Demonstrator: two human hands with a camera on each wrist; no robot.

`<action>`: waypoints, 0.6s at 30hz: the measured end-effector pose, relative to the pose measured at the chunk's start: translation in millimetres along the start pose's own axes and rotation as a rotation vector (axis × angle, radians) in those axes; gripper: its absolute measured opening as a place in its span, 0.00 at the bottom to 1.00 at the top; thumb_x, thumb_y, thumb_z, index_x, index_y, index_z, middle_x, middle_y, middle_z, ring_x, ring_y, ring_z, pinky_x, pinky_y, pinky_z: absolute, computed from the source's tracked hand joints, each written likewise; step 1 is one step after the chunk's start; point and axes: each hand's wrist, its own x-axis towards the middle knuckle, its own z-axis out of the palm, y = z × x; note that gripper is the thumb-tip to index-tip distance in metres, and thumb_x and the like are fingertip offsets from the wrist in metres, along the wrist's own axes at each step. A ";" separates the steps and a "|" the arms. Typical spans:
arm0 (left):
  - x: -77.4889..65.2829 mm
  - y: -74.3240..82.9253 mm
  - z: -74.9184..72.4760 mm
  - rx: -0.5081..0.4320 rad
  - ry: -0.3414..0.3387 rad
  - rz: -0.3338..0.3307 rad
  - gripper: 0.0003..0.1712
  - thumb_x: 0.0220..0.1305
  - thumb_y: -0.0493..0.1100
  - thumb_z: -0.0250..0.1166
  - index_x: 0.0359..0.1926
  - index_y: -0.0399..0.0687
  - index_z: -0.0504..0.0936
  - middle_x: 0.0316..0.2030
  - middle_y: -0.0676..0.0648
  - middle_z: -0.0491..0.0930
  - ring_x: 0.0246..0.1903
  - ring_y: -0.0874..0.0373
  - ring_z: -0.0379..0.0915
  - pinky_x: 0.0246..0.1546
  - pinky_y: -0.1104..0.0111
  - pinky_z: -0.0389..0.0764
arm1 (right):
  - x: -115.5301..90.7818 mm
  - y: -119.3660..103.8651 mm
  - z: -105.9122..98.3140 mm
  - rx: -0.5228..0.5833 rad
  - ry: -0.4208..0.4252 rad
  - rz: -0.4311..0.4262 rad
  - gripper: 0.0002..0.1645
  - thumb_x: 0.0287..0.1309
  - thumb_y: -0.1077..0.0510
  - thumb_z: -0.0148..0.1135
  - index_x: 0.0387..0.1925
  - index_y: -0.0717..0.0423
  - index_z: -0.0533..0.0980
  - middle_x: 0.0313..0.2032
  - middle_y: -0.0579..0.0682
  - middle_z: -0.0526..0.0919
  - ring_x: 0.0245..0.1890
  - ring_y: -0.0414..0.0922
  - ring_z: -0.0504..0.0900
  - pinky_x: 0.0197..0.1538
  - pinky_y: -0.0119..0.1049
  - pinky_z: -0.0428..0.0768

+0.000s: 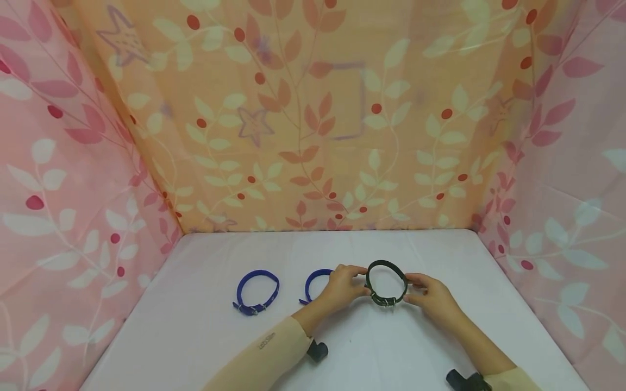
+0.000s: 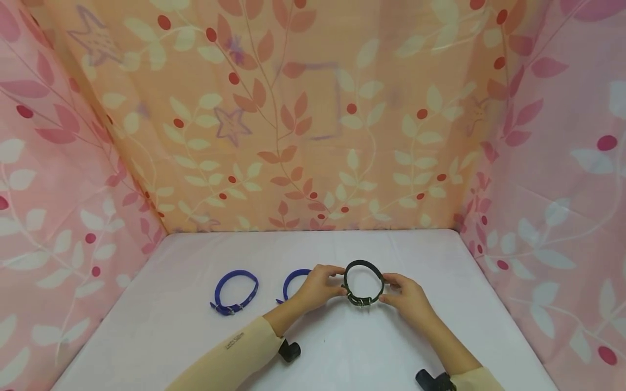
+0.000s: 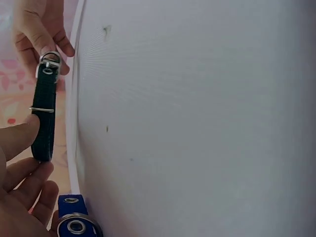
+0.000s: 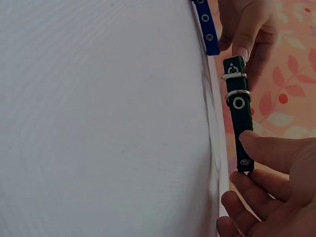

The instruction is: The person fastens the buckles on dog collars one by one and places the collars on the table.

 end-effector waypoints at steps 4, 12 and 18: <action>3.7 -0.7 3.2 0.120 -0.002 0.003 0.30 0.54 0.50 0.80 0.58 0.52 0.86 0.54 0.54 0.86 0.54 0.55 0.74 0.54 0.56 0.69 | 3.0 2.9 3.1 -0.031 -0.018 0.004 0.37 0.53 0.56 0.78 0.63 0.64 0.76 0.56 0.62 0.84 0.60 0.62 0.80 0.63 0.61 0.74; 9.1 -4.4 10.4 0.223 -0.053 0.000 0.28 0.55 0.51 0.79 0.58 0.54 0.86 0.50 0.56 0.87 0.48 0.60 0.72 0.49 0.62 0.67 | 4.1 4.4 4.6 -0.080 -0.047 0.028 0.38 0.53 0.54 0.78 0.63 0.65 0.75 0.57 0.63 0.83 0.63 0.65 0.76 0.65 0.65 0.69; 8.2 -6.3 11.4 0.226 -0.073 -0.024 0.28 0.57 0.52 0.78 0.58 0.55 0.86 0.50 0.57 0.87 0.50 0.58 0.73 0.52 0.62 0.69 | 4.9 3.9 6.2 -0.109 -0.065 0.043 0.38 0.53 0.55 0.78 0.63 0.66 0.75 0.58 0.64 0.83 0.64 0.66 0.74 0.66 0.66 0.68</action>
